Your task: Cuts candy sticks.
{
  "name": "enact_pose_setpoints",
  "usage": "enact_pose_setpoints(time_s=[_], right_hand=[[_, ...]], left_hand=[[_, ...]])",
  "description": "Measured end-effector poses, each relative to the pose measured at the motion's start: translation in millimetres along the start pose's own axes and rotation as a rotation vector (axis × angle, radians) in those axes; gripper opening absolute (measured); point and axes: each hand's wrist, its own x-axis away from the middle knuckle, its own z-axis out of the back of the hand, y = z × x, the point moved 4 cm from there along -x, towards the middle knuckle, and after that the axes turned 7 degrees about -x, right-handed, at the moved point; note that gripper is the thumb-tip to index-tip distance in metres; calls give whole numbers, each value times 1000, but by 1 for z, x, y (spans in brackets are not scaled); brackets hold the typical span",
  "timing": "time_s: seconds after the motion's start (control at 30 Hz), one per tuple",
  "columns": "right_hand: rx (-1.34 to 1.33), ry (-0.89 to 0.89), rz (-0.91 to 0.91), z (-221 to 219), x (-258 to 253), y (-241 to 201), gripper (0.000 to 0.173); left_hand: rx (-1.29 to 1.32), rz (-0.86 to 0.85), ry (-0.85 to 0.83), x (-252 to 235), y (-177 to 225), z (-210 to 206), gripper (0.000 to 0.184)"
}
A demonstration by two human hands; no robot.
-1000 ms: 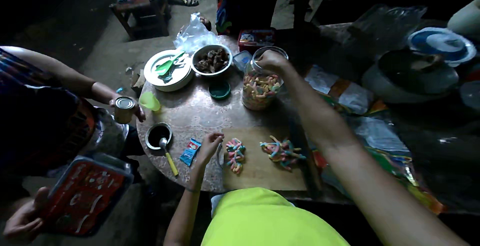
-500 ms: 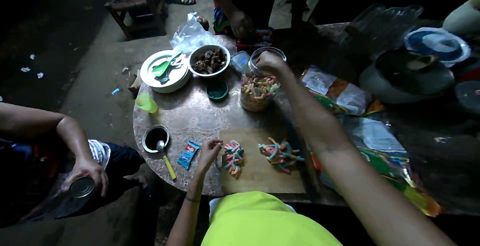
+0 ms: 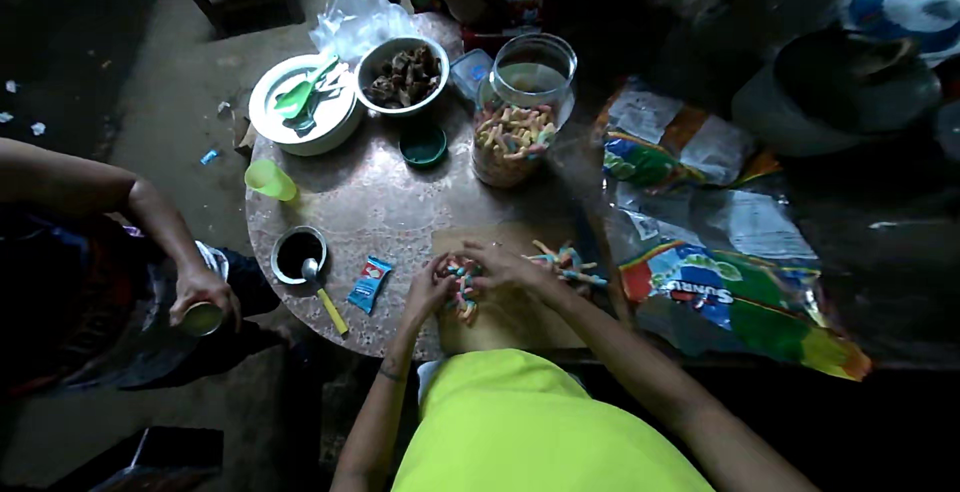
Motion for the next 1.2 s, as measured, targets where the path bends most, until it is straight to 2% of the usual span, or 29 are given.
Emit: enact_pose_setpoints(time_s=[0.07,0.17,0.27,0.37,0.53,0.7,0.77,0.83,0.9,0.97,1.1,1.17,1.2], right_hand=[[4,-75,-57,-13,0,4,70],[-10,-24,-16,-8,0,2,57],[-67,-28,-118,0,9,1,47],[-117,22,-154,7,15,8,43],[-179,35,-75,13,18,14,39],[-500,87,-138,24,27,22,30],[-709,144,-159,30,35,14,23],[-983,194,-131,33,40,13,15],[-1254,224,-55,34,42,13,17],[-1500,209,24,35,43,10,20],[-1673,181,72,50,43,-9,28],[-1708,150,185,62,40,-24,26],[-1693,184,211,69,39,-34,22]], left_hand=[[-82,-6,-11,-1,8,-2,50],[-171,-80,25,-7,14,-2,35],[-136,-146,59,-12,7,-5,26],[0,-196,73,-17,-4,-5,25],[350,-145,60,-19,-14,-7,25],[759,12,-25,-22,-7,-6,21],[922,20,-85,-23,-3,-8,30],[1255,32,-214,-25,4,-12,41],[1640,109,-308,-27,14,-16,42],[1850,98,-363,-30,31,-17,38],[1956,-106,-585,-36,89,0,26],[1908,-207,-720,-41,117,11,18],[1866,-243,-734,-42,131,16,18]])
